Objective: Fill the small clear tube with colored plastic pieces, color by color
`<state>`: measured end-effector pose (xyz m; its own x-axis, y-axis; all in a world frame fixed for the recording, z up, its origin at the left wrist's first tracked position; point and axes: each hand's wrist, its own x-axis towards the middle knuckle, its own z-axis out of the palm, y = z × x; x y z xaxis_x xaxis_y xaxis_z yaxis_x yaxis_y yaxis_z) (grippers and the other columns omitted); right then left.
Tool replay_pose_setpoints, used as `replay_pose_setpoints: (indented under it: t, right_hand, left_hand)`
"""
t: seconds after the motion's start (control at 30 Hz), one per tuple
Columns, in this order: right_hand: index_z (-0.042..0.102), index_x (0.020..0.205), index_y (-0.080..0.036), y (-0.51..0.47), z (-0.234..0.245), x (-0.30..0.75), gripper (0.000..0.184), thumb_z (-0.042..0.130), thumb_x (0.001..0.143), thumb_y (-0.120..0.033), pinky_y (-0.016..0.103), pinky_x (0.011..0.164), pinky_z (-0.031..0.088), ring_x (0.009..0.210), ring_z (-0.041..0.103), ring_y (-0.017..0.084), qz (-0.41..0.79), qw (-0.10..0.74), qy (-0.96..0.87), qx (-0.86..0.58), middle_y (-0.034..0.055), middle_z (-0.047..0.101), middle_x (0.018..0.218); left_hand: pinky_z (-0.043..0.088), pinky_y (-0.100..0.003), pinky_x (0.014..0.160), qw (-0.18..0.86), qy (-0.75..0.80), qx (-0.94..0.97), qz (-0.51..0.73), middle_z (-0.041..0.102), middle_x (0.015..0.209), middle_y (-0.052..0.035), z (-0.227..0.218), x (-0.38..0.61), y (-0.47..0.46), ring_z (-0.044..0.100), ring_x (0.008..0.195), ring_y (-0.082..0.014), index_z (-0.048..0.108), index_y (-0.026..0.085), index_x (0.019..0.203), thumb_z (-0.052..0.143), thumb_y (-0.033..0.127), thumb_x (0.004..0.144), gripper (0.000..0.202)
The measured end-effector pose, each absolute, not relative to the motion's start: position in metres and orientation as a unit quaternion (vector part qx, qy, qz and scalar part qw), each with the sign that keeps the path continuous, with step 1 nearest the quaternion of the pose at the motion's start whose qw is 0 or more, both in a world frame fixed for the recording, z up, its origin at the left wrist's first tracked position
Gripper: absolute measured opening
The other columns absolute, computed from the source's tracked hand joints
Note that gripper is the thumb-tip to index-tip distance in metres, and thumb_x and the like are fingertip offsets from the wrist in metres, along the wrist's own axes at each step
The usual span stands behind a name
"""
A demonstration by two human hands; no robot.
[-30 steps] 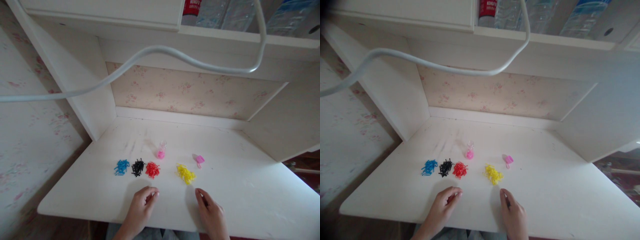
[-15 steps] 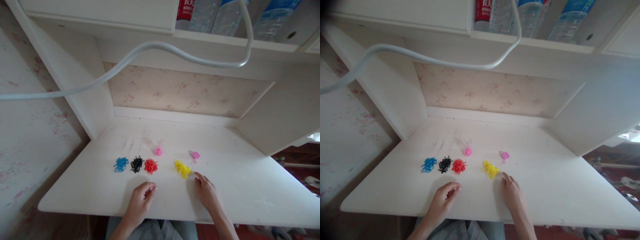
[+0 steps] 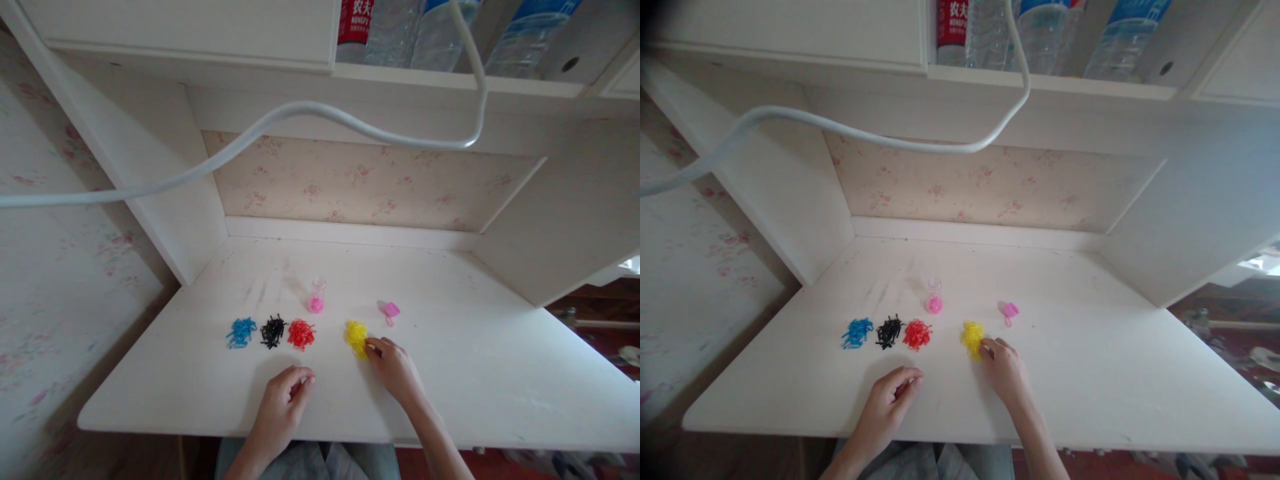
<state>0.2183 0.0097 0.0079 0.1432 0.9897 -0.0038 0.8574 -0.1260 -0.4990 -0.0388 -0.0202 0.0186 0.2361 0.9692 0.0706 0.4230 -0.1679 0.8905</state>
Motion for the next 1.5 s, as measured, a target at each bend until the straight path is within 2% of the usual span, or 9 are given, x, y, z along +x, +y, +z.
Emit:
replay_pose_setpoints:
  t: [0.17, 0.37, 0.53, 0.97, 1.27, 1.5]
  right_hand:
    - [0.07, 0.085, -0.025, 0.005, 0.015, 0.197, 0.029, 0.042, 0.088, -0.03, 0.022, 0.062, 0.036, 0.069, 0.059, 0.013, 0.17, 0.192, -0.645, -0.72, 0.0017, 0.064, 0.078]
    - [0.069, 0.103, -0.025, 0.001, 0.017, 0.202, 0.031, 0.044, 0.087, -0.029, 0.022, 0.067, 0.039, 0.072, 0.06, 0.014, 0.168, 0.215, -0.625, -0.732, 0.003, 0.067, 0.085]
    - [0.071, 0.096, -0.025, -0.002, 0.014, 0.211, 0.031, 0.042, 0.087, -0.033, 0.024, 0.068, 0.041, 0.071, 0.061, 0.015, 0.164, 0.216, -0.617, -0.739, 0.0024, 0.067, 0.082]
    - [0.068, 0.086, -0.025, -0.007, 0.015, 0.181, 0.028, 0.041, 0.091, -0.03, 0.022, 0.066, 0.038, 0.075, 0.061, 0.013, 0.175, 0.217, -0.652, -0.705, 0.0012, 0.065, 0.081]
    - [0.062, 0.09, -0.022, -0.013, 0.007, 0.192, 0.031, 0.034, 0.094, -0.032, 0.025, 0.068, 0.04, 0.077, 0.062, 0.016, 0.176, 0.261, -0.631, -0.709, 0.0034, 0.064, 0.085]
    - [0.059, 0.09, -0.022, -0.02, -0.004, 0.196, 0.028, 0.035, 0.094, -0.036, 0.027, 0.072, 0.041, 0.081, 0.06, 0.017, 0.185, 0.354, -0.591, -0.701, 0.0043, 0.064, 0.089]
  left_hand:
    - [0.045, -0.023, 0.064, 0.402, 0.505, 0.68, 0.346, 0.067, 0.08, -0.0027, 0.017, -0.039, -0.02, 0.059, 0.069, -0.0146, 0.068, 0.022, 0.098, 0.047, 0.038, 0.089, 0.028]
    - [0.047, -0.022, 0.064, 0.396, 0.512, 0.682, 0.34, 0.068, 0.08, -0.0029, 0.017, -0.039, -0.019, 0.06, 0.068, -0.0148, 0.068, 0.022, 0.098, 0.047, 0.039, 0.089, 0.029]
    - [0.047, -0.022, 0.064, 0.396, 0.509, 0.683, 0.345, 0.068, 0.081, -0.003, 0.017, -0.038, -0.019, 0.06, 0.069, -0.015, 0.069, 0.022, 0.097, 0.046, 0.04, 0.089, 0.03]
    - [0.046, -0.022, 0.065, 0.393, 0.498, 0.698, 0.331, 0.066, 0.081, -0.0022, 0.015, -0.036, -0.02, 0.06, 0.071, -0.0138, 0.067, 0.023, 0.097, 0.045, 0.036, 0.091, 0.027]
    - [0.044, -0.023, 0.07, 0.263, 0.538, 0.769, 0.224, 0.067, 0.085, 0.0002, 0.022, -0.006, -0.02, 0.063, 0.075, -0.0138, 0.064, 0.025, 0.09, 0.043, 0.025, 0.09, 0.021]
    - [0.043, -0.025, 0.064, 0.166, 0.558, 0.8, 0.148, 0.065, 0.09, 0.0001, 0.026, 0.038, -0.01, 0.064, 0.079, -0.0172, 0.058, 0.025, 0.091, 0.048, 0.035, 0.088, 0.015]
